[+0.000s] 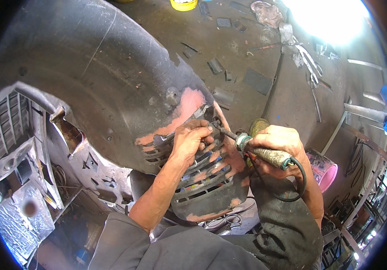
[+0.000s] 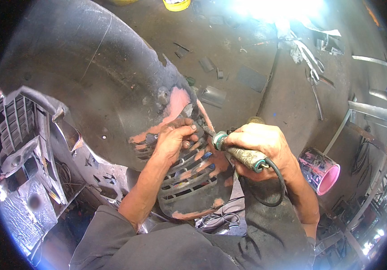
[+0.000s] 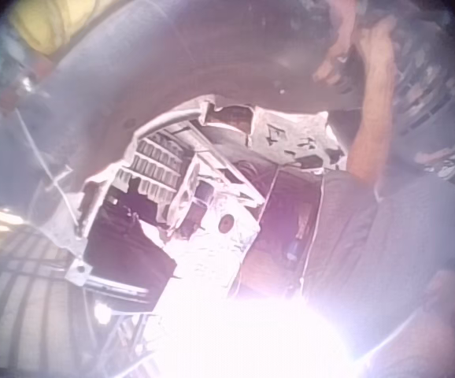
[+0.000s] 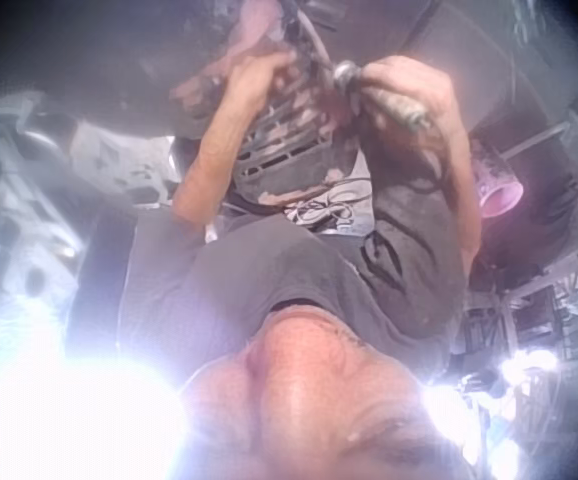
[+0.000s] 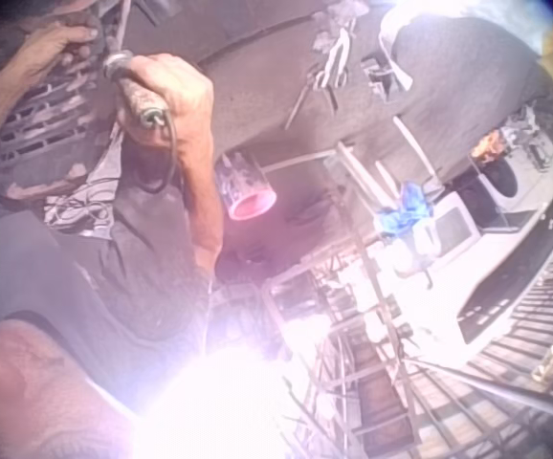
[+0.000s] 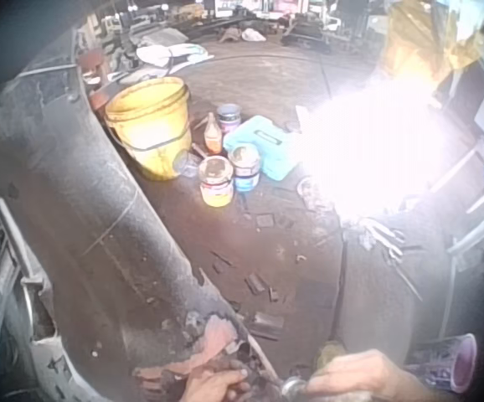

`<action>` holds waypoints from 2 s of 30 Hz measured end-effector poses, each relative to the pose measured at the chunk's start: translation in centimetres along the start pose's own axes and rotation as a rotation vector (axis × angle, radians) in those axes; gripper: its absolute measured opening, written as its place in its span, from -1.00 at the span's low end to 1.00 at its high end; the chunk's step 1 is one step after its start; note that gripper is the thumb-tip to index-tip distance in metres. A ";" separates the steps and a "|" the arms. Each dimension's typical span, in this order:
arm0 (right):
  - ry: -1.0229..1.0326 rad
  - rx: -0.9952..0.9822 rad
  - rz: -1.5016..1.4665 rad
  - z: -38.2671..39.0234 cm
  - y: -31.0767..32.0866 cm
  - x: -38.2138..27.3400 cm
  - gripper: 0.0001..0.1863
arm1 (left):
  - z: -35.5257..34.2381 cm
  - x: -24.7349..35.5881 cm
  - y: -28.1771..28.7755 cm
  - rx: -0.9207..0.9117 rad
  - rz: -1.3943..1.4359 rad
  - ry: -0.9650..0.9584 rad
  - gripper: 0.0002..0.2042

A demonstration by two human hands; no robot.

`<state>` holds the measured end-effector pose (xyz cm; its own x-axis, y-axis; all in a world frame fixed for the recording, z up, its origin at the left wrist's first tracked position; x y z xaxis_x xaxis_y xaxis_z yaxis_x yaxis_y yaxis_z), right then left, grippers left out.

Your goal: The person uses a handheld welding torch to weld a large, dark metal part with a slatted grille. They hold the part with one hand and apply the torch with the other, moving along the seams and edges of the grille area.

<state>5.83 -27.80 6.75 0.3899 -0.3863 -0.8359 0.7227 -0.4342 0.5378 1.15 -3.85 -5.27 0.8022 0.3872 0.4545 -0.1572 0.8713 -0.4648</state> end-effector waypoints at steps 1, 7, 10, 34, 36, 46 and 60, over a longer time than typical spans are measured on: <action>0.008 0.004 0.000 0.0 -0.1 0.1 -0.48 | 0.0 0.0 0.0 0.001 0.001 -0.002 -0.80; -0.003 -0.006 -0.006 -0.2 0.1 0.0 -0.48 | 0.2 0.4 -0.3 -0.013 -0.045 0.026 -0.71; -0.004 -0.009 -0.027 -0.6 0.3 0.0 -0.50 | 0.3 0.4 -0.3 -0.004 -0.040 0.024 -0.72; -0.103 -0.127 -0.127 -5.9 3.1 0.4 -0.69 | 0.1 0.3 -0.2 0.022 -0.044 -0.004 -0.76; -0.101 -0.101 -0.165 -6.1 3.0 0.5 -0.72 | 0.0 0.2 -0.2 0.009 -0.034 -0.004 -0.77; -0.132 -0.172 -0.163 -6.2 3.4 0.4 -0.59 | -0.3 -0.2 0.2 -0.007 -0.037 -0.009 -0.79; -0.053 -0.107 -0.178 -5.9 2.9 0.7 -0.70 | 0.1 0.3 -0.2 0.028 -0.042 -0.003 -0.78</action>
<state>11.59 -24.52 7.05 0.2217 -0.3548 -0.9083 0.8352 -0.4116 0.3647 1.37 -3.94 -5.00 0.8068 0.3510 0.4752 -0.1394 0.8948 -0.4242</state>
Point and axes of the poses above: each hand's wrist, its own z-axis away from the middle knuckle, its own y-axis out of the back of the hand, x = y × z, the point moved 1 cm from there along -z, towards the middle knuckle, and after that the axes turned 14 degrees about -x, right-handed, at the moved point
